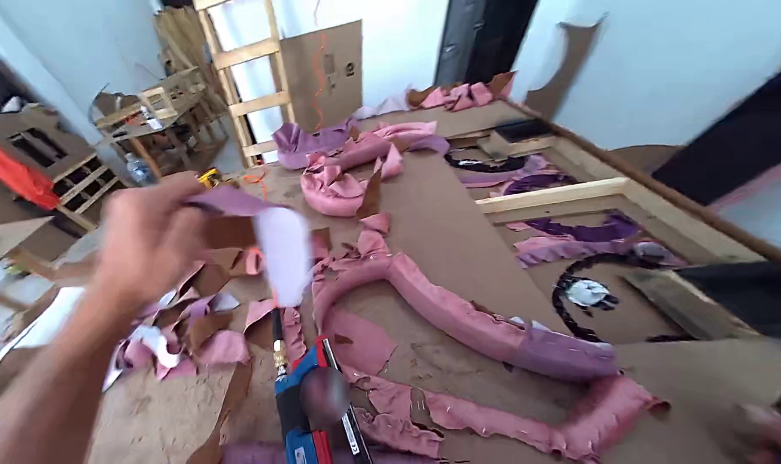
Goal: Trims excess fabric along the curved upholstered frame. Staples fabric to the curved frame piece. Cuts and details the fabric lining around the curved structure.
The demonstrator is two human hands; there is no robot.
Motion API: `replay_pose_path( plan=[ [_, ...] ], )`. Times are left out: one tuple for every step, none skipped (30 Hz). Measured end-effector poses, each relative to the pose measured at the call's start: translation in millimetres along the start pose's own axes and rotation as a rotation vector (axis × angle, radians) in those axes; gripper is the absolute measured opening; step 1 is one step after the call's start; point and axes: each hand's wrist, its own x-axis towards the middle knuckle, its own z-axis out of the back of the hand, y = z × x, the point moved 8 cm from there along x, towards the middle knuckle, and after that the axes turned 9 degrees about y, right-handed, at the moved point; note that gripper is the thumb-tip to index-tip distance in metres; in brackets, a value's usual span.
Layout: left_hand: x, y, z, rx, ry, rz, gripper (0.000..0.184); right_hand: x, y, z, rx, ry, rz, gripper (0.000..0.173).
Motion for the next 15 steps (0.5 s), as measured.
replay_pose_path(
  plan=[
    [-9,31,18,0.141,-0.052,0.008,0.04,-1,-4,3,0.013,-0.038,0.004,0.018],
    [-23,66,21,0.247,-0.05,0.074,0.04,-5,-9,7,0.008,-0.09,0.005,0.018],
    [-37,104,11,0.333,0.038,0.195,0.037,-8,-11,9,-0.025,-0.137,0.006,0.022],
    [-52,142,-7,0.394,0.197,0.359,0.031,-10,-13,12,-0.074,-0.175,0.004,0.026],
    [-64,170,-30,0.45,0.36,0.512,0.031,-12,-12,12,-0.14,-0.185,-0.005,0.033],
    [-69,184,-51,0.447,0.437,0.574,0.037,-13,-5,8,-0.224,-0.166,-0.001,0.04],
    [-63,182,-70,0.373,0.437,0.569,0.043,-12,7,-2,-0.314,-0.128,0.027,0.048],
    [-51,170,-90,0.268,0.437,0.544,0.046,-12,22,-18,-0.409,-0.079,0.059,0.054],
    [-34,150,-116,0.144,0.466,0.517,0.045,-8,38,-37,-0.503,-0.028,0.089,0.059],
    [-15,127,-147,0.023,0.519,0.474,0.042,-1,53,-59,-0.591,0.026,0.116,0.061],
    [6,104,-181,-0.076,0.578,0.42,0.041,9,68,-84,-0.676,0.091,0.126,0.062],
    [29,79,-216,-0.155,0.637,0.369,0.042,20,84,-111,-0.751,0.17,0.118,0.06],
    [50,56,-248,-0.184,0.672,0.325,0.045,30,96,-137,-0.815,0.255,0.089,0.056],
    [70,38,-277,-0.178,0.701,0.317,0.053,41,106,-163,-0.888,0.329,0.065,0.054],
    [85,28,-304,-0.177,0.728,0.354,0.066,53,113,-185,-0.964,0.392,0.056,0.054]
  ],
)
